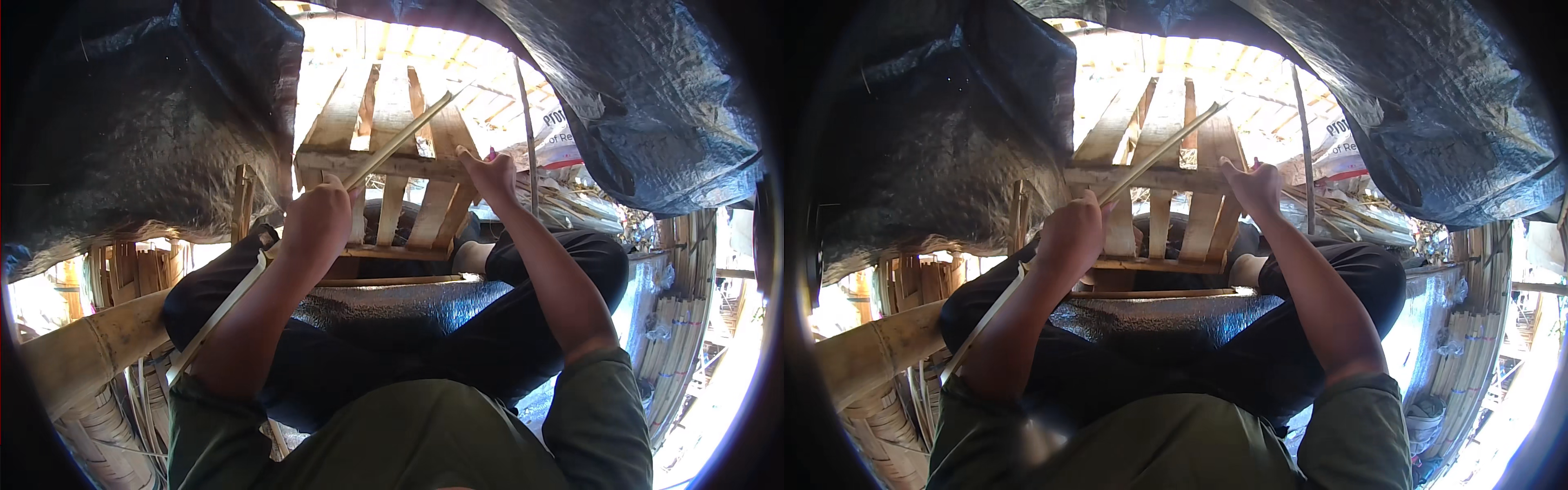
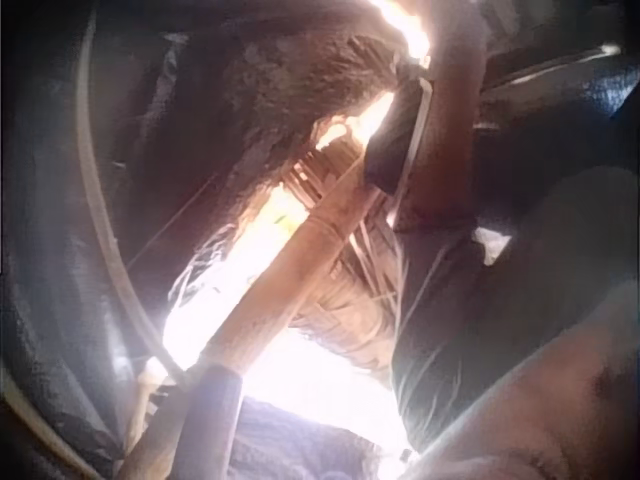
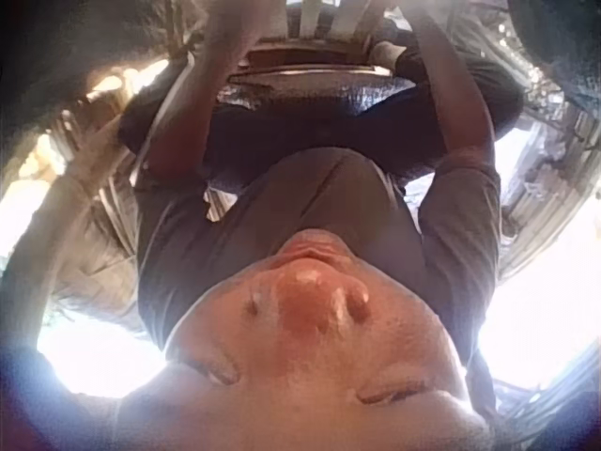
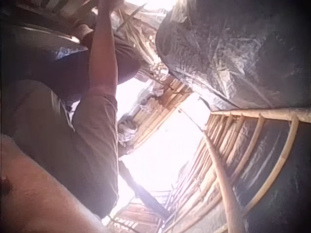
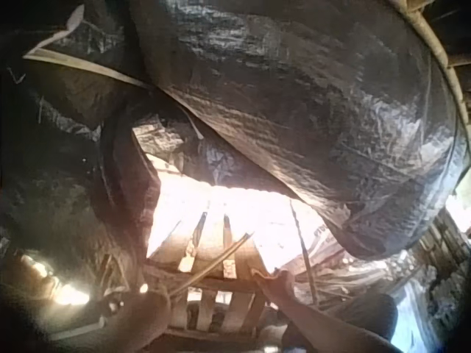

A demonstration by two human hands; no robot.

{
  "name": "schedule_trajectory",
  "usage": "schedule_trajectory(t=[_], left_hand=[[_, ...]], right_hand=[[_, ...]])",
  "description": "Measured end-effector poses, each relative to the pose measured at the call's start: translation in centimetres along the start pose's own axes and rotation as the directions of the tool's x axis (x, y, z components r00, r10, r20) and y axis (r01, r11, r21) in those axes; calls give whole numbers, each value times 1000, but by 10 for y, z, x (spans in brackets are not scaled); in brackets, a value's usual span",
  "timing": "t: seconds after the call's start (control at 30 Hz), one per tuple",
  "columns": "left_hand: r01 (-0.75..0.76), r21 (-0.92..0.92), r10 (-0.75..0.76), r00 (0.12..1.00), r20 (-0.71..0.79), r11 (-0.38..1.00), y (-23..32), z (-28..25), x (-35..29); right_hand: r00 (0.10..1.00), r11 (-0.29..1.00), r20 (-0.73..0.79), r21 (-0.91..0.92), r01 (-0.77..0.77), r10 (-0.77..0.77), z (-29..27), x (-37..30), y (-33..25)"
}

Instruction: The person scrapes and trims bamboo strips using a knife, adjusts a wooden crate, and continues shaving and splitting bamboo pieces with the knife.

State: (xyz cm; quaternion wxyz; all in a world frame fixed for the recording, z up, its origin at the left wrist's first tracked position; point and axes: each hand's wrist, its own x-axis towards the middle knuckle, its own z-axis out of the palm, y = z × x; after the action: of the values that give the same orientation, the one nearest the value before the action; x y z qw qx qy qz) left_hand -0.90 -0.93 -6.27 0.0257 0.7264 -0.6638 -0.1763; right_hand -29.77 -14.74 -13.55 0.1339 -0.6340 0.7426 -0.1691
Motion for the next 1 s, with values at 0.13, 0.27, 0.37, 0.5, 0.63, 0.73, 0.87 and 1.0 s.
schedule_trajectory(t=[0.13, 0.27, 0.37, 0.5, 0.63, 0.73, 0.87, 1.0], left_hand=[[5, 23, -6, 1000, 23, 1000, 4, 2, 7], [27, 5, -27, 1000, 4, 1000, 5, -4, 7], [43, -43, -41, 998, 48, 998, -1, -12, 3], [34, -32, -32, 998, 52, 999, -7, -20, 2], [37, -33, -35, 997, 72, 999, -10, -22, 6], [14, 8, -15, 996, 90, 1000, -11, -22, 7], [33, -33, -31, 997, 70, 999, -10, -23, 3], [35, -83, -29, 997, 66, 996, -9, -26, 1]], right_hand=[[963, 948, 154, 198, -248, 219, -8, 8, 3], [968, 953, 141, 195, -233, 208, -9, 12, 4], [959, 959, 175, 136, -250, 225, -9, 14, 6], [958, 965, 173, 88, -248, 230, -15, 14, -2], [998, 993, 19, 99, -63, 61, -21, 7, -24], [986, 981, -132, 153, 117, -97, -24, 4, -38], [993, 984, -17, 132, 116, -114, -25, 13, -38], [996, 997, 68, 62, 53, -57, -20, 28, -25]])
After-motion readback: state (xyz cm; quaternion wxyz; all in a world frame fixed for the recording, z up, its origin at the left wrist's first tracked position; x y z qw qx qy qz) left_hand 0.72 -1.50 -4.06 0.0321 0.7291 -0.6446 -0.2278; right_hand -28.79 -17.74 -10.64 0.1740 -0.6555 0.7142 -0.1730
